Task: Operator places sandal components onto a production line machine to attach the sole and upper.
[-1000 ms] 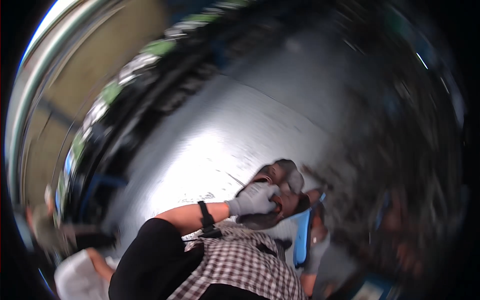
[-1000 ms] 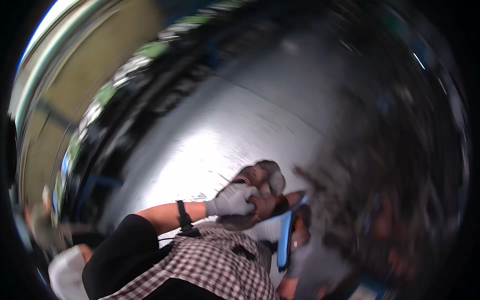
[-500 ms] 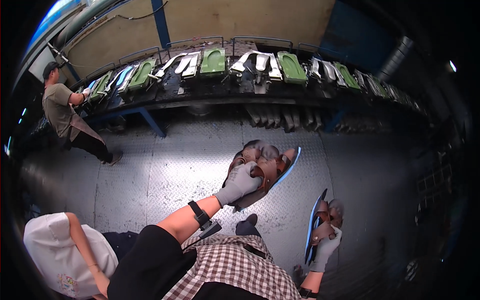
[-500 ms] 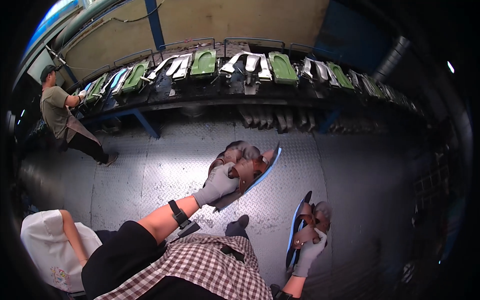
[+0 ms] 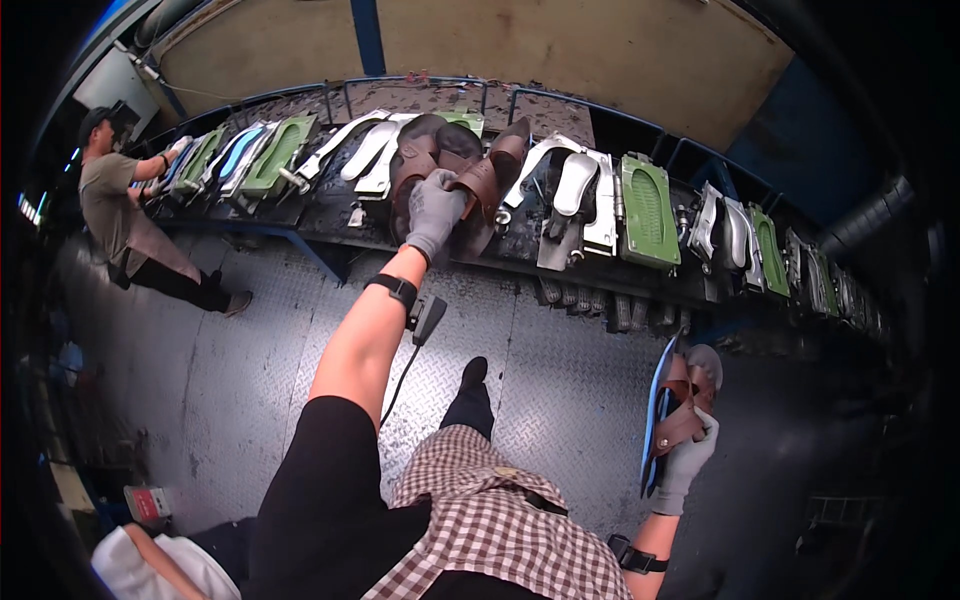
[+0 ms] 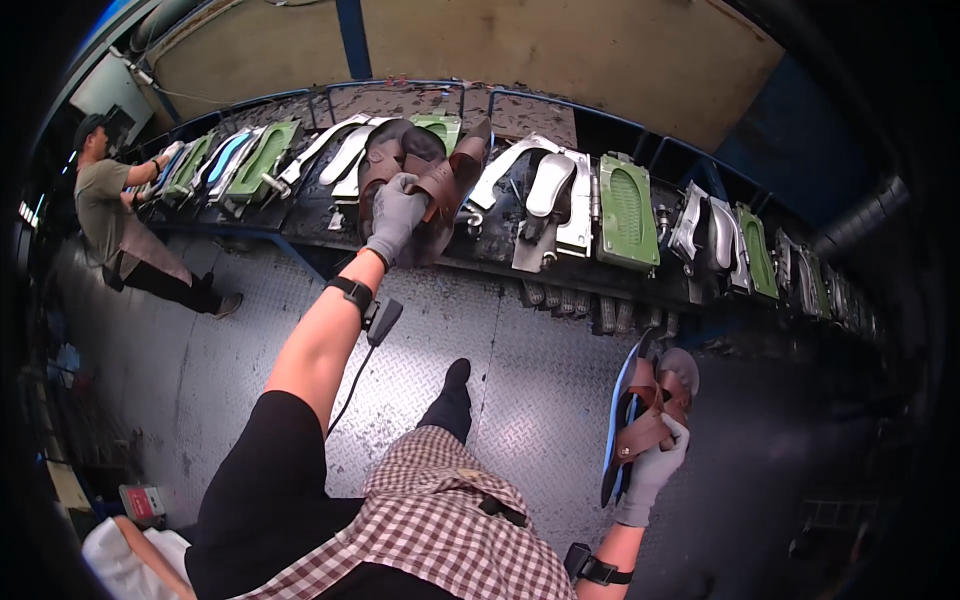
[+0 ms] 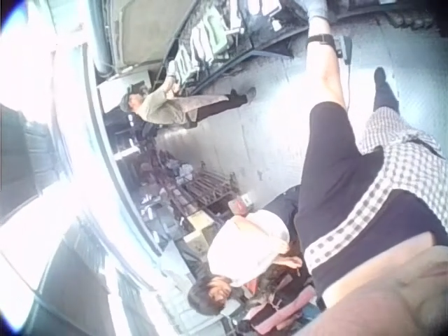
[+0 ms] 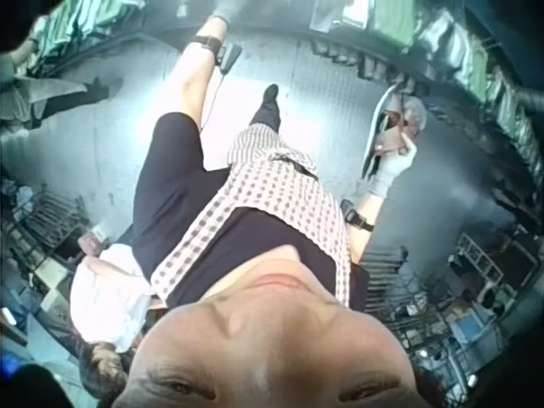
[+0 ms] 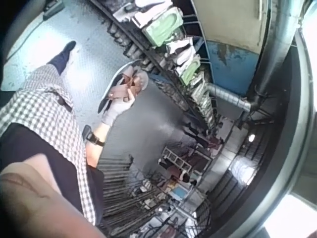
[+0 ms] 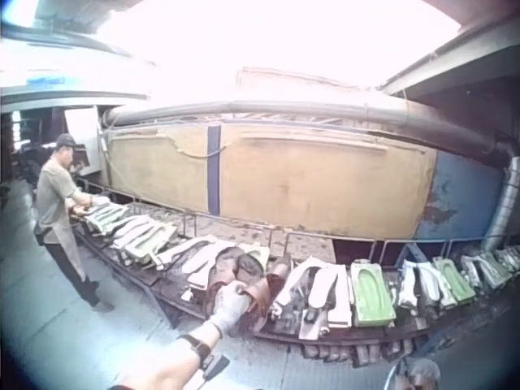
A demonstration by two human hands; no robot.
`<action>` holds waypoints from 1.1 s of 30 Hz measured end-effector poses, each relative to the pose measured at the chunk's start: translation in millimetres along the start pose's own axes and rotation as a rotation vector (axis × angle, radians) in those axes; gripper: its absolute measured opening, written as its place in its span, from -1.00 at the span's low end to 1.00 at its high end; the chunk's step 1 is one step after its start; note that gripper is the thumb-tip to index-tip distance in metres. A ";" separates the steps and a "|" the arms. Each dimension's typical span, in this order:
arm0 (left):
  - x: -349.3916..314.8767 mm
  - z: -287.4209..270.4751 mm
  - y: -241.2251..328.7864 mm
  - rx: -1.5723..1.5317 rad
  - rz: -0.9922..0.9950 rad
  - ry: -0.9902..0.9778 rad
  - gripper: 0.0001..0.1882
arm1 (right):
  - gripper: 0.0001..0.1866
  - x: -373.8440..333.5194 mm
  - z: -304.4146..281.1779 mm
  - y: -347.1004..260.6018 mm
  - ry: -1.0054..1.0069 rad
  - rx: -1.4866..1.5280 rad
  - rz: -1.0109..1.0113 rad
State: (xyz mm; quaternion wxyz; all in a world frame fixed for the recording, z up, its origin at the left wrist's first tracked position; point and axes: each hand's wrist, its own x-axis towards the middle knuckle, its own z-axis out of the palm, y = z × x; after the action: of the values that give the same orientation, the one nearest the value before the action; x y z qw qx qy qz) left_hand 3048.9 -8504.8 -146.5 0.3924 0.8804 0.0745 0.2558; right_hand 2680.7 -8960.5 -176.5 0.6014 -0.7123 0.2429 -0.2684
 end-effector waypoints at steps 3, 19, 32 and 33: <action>78.9 48.1 -44.6 0.146 -0.192 -0.090 -0.70 | -0.68 41.8 23.3 1.8 0.066 0.015 0.053; 80.8 205.0 84.0 -0.054 0.304 -0.161 -0.73 | -0.60 364.5 -13.3 6.6 0.288 -0.323 0.033; -44.0 417.9 192.9 0.160 0.074 -0.388 -0.62 | -0.65 768.7 -198.6 74.6 0.380 -1.099 0.063; -46.8 418.8 202.0 0.185 0.080 -0.366 -0.60 | -0.65 793.2 -221.3 87.2 0.394 -1.124 0.052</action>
State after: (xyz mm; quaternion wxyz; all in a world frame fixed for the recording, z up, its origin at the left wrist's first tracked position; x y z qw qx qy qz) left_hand 3207.7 -8931.3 -252.6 0.3065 0.9467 -0.0097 0.0989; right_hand 3114.8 -9665.6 -161.7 0.0823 -0.8520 0.4722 -0.2109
